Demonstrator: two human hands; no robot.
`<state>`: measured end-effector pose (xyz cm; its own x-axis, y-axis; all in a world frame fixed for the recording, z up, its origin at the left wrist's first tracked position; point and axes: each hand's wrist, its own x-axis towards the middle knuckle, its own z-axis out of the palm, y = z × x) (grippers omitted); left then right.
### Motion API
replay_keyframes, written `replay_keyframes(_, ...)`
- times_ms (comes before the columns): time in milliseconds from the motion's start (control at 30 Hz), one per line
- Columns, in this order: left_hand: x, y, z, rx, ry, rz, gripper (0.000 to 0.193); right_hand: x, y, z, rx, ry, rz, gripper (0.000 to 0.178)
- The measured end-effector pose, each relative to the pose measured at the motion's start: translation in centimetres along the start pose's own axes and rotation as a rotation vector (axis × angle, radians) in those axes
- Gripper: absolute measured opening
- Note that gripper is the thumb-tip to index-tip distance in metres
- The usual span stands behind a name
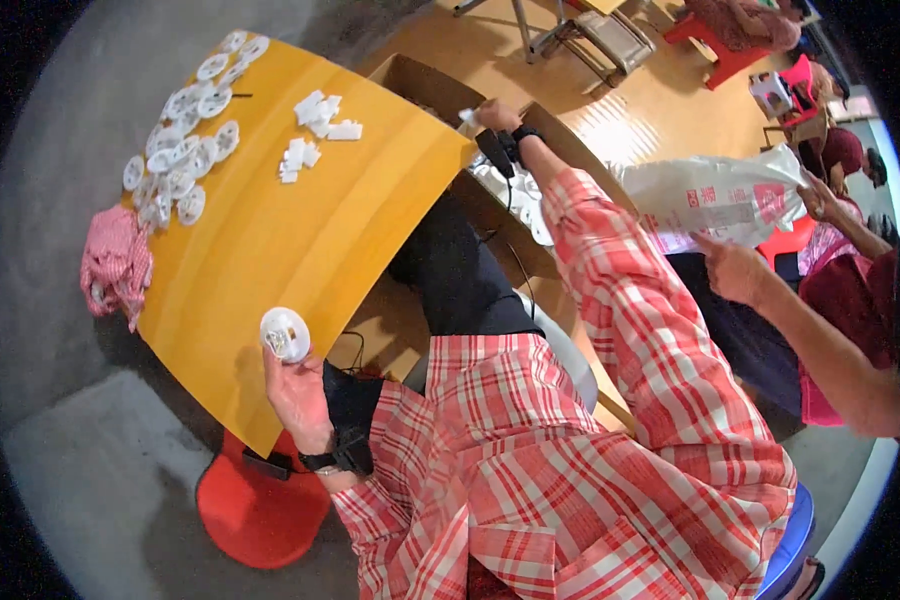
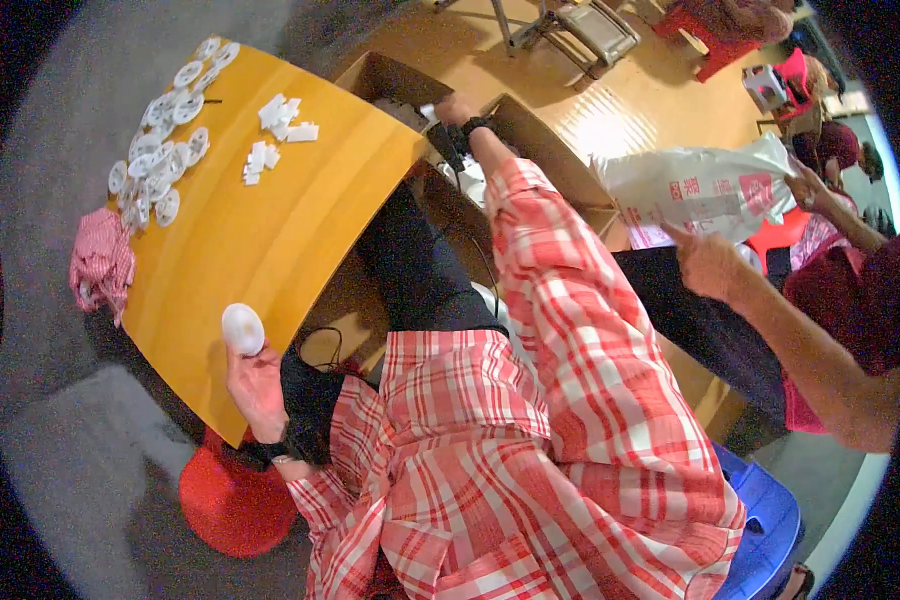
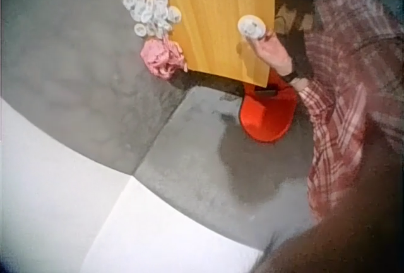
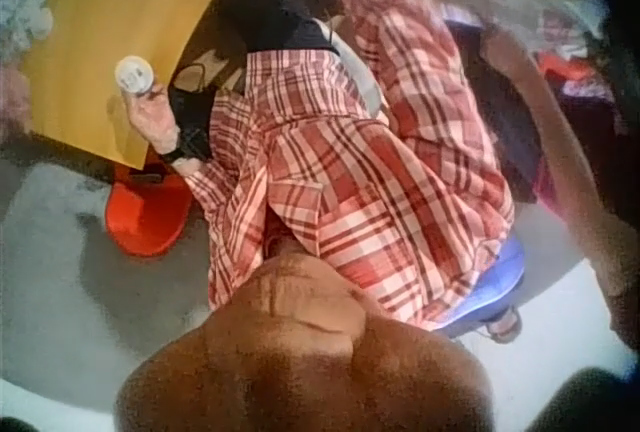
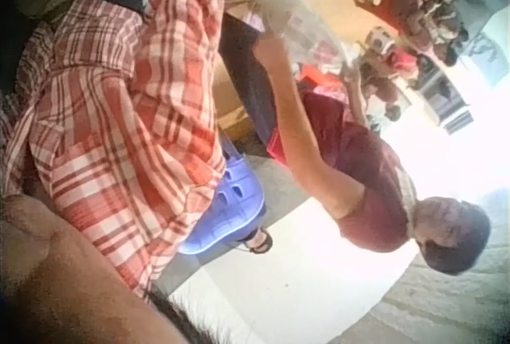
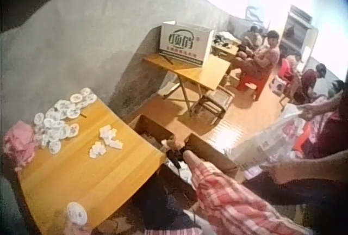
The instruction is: The person assembles white plastic housing and internal parts for small manufactured items by hand, fitting the parts together and capping them with white plastic caps.
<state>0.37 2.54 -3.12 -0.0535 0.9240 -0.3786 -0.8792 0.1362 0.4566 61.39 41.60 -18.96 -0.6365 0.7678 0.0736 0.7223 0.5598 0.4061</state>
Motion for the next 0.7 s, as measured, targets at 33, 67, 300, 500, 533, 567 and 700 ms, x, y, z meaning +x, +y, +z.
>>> replay_keyframes(33,-1.5,1.6,0.2,0.111,0.134,0.084,0.029,4.9,-11.4,2.9,0.280,0.086,0.066,0.025)
replay_keyframes(67,-2.2,2.6,-0.2,0.165,0.193,0.114,0.029,7.8,-19.2,2.7,0.523,0.133,0.150,0.032)
replay_keyframes(300,-2.8,3.2,-0.2,0.151,0.186,0.081,0.032,7.2,-24.6,-9.6,0.980,-0.217,0.163,0.066)
replay_keyframes(500,-2.8,2.8,0.7,0.082,0.108,0.071,0.026,7.4,-24.2,-13.3,0.978,-0.327,0.365,0.068)
replay_keyframes(533,-2.7,2.7,1.1,0.058,0.074,0.056,0.026,6.8,-23.7,-13.4,1.029,-0.207,0.403,0.067)
replay_keyframes(567,-2.8,2.9,1.3,0.037,0.046,0.052,0.027,6.4,-23.7,-14.0,1.017,-0.164,0.429,0.065)
replay_keyframes(700,-3.5,3.3,1.2,0.023,0.077,0.062,0.026,2.5,-23.3,-20.0,1.155,-0.044,0.579,0.060)
